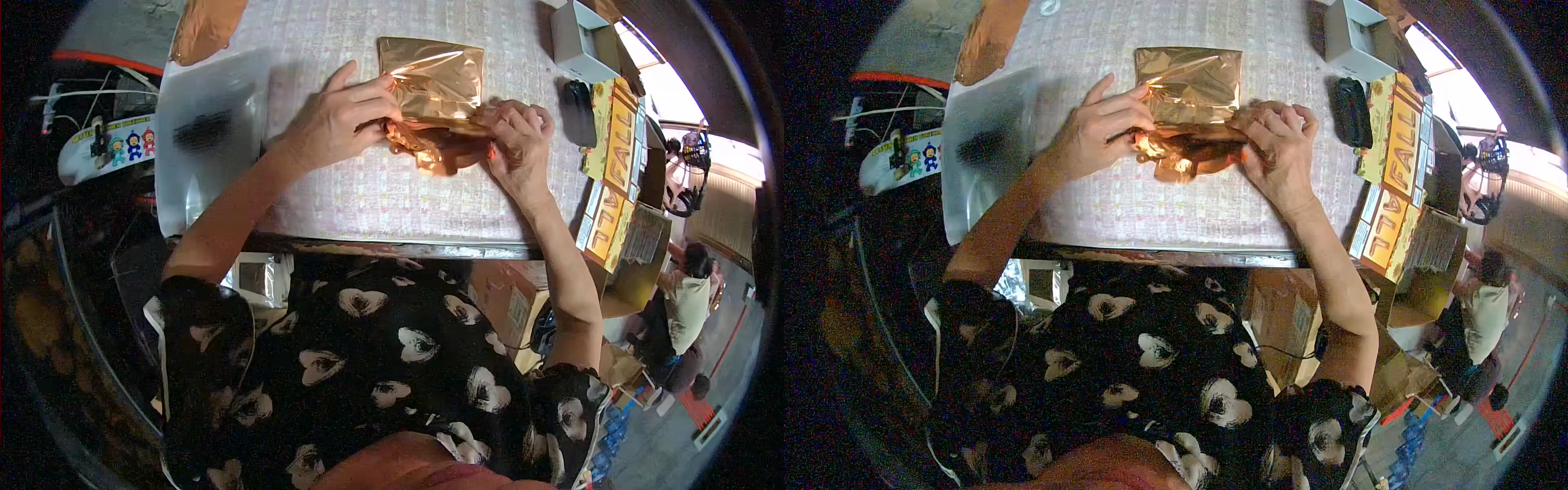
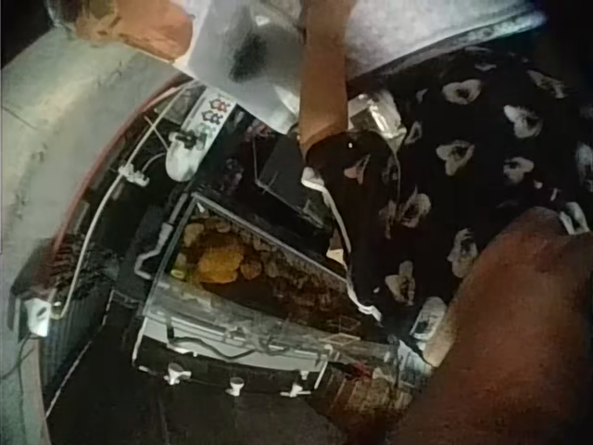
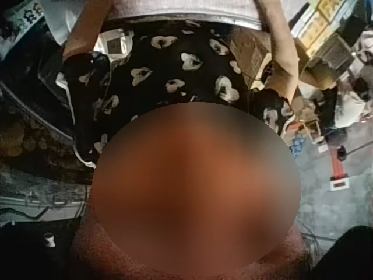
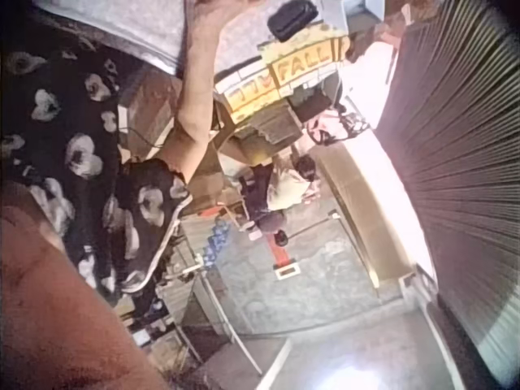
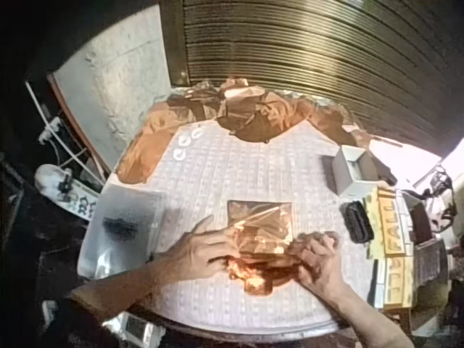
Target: Manually folding and inserting a gold foil product into a cardboard retail display package and plastic sleeve.
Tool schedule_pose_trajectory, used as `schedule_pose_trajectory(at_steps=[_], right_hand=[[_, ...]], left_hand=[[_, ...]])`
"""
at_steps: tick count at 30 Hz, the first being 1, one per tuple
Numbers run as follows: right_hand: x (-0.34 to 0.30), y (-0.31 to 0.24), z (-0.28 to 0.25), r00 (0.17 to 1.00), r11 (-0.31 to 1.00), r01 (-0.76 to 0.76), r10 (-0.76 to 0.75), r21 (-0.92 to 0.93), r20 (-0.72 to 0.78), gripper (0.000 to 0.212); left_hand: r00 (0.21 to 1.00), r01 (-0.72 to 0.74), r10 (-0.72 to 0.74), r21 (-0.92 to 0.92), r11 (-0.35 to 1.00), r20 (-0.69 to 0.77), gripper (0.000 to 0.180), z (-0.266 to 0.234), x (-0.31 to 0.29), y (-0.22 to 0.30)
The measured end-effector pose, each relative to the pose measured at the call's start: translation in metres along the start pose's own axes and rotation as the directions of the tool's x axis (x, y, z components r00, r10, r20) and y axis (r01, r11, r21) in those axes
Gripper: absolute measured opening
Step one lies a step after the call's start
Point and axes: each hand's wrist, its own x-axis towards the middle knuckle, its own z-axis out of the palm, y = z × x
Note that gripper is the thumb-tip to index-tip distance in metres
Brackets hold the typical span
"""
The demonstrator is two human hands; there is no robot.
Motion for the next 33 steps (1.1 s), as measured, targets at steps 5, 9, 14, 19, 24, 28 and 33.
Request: schedule_pose_trajectory(at_steps=[5,9,14,19,24,28,33], right_hand=[[-0.002,0.004,0.001,0.998,0.999,-0.044,0.045,-0.005,0.044,0.036],[0.001,0.005,0.0,0.997,0.999,-0.054,0.054,-0.006,0.063,0.033],[0.003,0.002,0.003,0.995,0.991,-0.099,0.098,0.095,0.014,0.021],[0.001,0.005,0.007,0.986,0.977,-0.162,0.157,0.14,0.05,0.02],[0.003,0.001,0.007,0.967,0.951,-0.254,0.247,0.177,0.061,0.019],[0.005,-0.006,0.007,0.946,0.926,-0.323,0.315,0.196,0.072,0.019],[0.002,-0.004,0.013,0.94,0.917,-0.335,0.342,0.216,0.003,0.019]], left_hand=[[1.0,0.013,-0.013,0.008,1.0,0.013,0.024,-0.001,0.002,0.001],[0.999,0.035,-0.035,-0.019,0.999,0.009,0.023,0.001,0.002,-0.001],[0.997,0.073,-0.073,-0.023,0.997,0.027,0.019,-0.006,0.001,0.007],[0.997,0.075,-0.075,-0.032,0.997,-0.001,0.012,-0.003,0.003,0.006],[0.974,0.212,-0.214,-0.032,0.977,-0.076,0.024,0.004,0.003,0.009],[0.963,0.263,-0.265,-0.056,0.963,-0.045,0.025,-0.001,0.011,0.015],[0.955,0.296,-0.296,-0.044,0.954,0.012,0.024,-0.007,0.015,0.019]])
